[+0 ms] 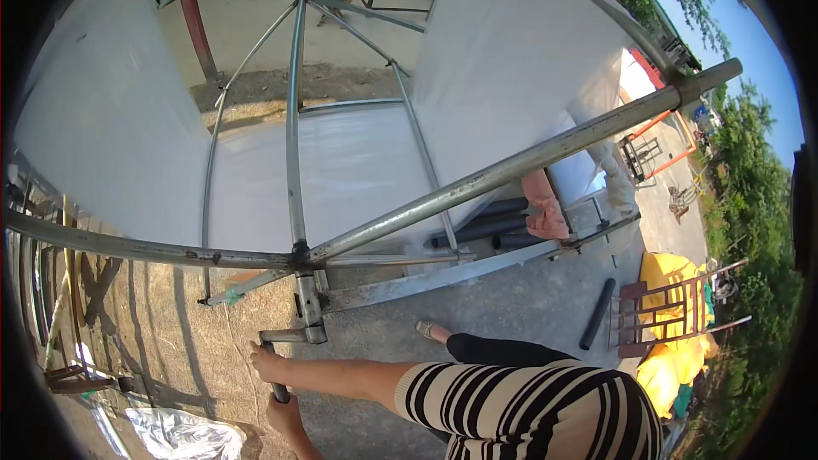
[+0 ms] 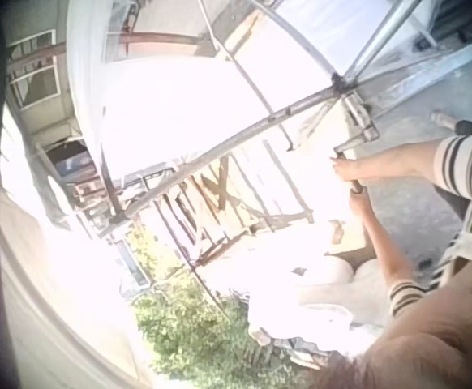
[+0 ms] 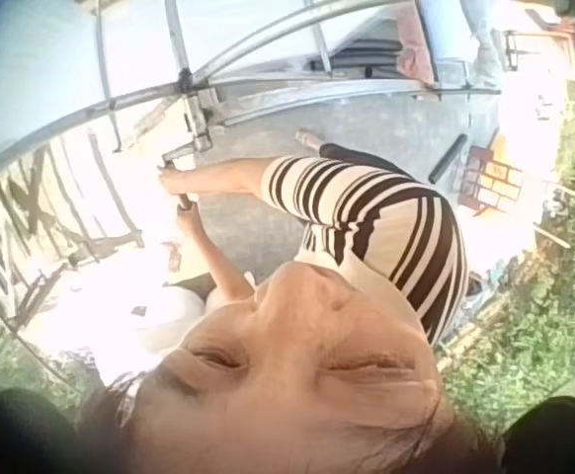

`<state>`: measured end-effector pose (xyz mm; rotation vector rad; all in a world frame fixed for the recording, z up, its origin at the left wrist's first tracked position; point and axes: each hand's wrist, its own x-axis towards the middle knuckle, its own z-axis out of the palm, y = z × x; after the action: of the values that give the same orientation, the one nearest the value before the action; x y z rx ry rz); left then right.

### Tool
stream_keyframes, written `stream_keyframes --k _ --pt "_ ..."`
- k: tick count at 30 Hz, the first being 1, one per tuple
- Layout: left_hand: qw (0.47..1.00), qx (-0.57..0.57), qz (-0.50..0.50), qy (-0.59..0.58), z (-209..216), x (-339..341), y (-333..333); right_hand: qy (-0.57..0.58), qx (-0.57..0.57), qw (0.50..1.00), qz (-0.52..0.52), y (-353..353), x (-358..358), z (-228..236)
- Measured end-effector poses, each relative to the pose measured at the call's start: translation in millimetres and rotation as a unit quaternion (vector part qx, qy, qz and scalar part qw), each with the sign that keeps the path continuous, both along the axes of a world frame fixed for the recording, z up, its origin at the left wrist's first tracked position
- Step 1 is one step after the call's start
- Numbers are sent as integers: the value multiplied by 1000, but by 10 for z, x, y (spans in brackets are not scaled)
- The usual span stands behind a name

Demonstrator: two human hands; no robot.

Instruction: The person assembles a greenhouse structure by attaching a metal frame to a base and securing a large roll of clear plastic sheeting over it. They use a metal rod to tension the plastic and a tool to tighten the frame connections, ensuring the covering is taut and properly aligned.

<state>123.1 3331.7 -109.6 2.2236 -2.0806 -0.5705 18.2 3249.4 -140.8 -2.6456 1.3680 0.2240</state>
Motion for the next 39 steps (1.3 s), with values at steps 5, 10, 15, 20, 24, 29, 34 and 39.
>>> stream_keyframes --k 5,10,15,20,24,29,34,39 --pt "992 104 33 71 -593 -708 755 42 -64 995 -70 913 -703 -673" --pt "915 251 95 303 -518 -1252 1440 106 -37 993 -20 1645 -1394 -305" --pt "858 329 81 386 445 -1909 1990 43 5 997 70 2149 -2265 529" --pt "853 375 33 363 1947 -1974 2035 -268 -190 933 146 2344 -2829 1894" --pt "913 287 1 291 3172 -1765 1782 -393 -295 843 221 1865 -2515 2708" --pt "963 147 -17 227 3544 -1059 1177 -412 -342 802 265 1031 -1800 3174" --pt "981 39 5 192 3424 -368 478 -424 -319 801 276 200 -947 3135" --pt "991 -107 -69 -49 2515 357 -201 -283 -157 908 267 -465 -266 2595"
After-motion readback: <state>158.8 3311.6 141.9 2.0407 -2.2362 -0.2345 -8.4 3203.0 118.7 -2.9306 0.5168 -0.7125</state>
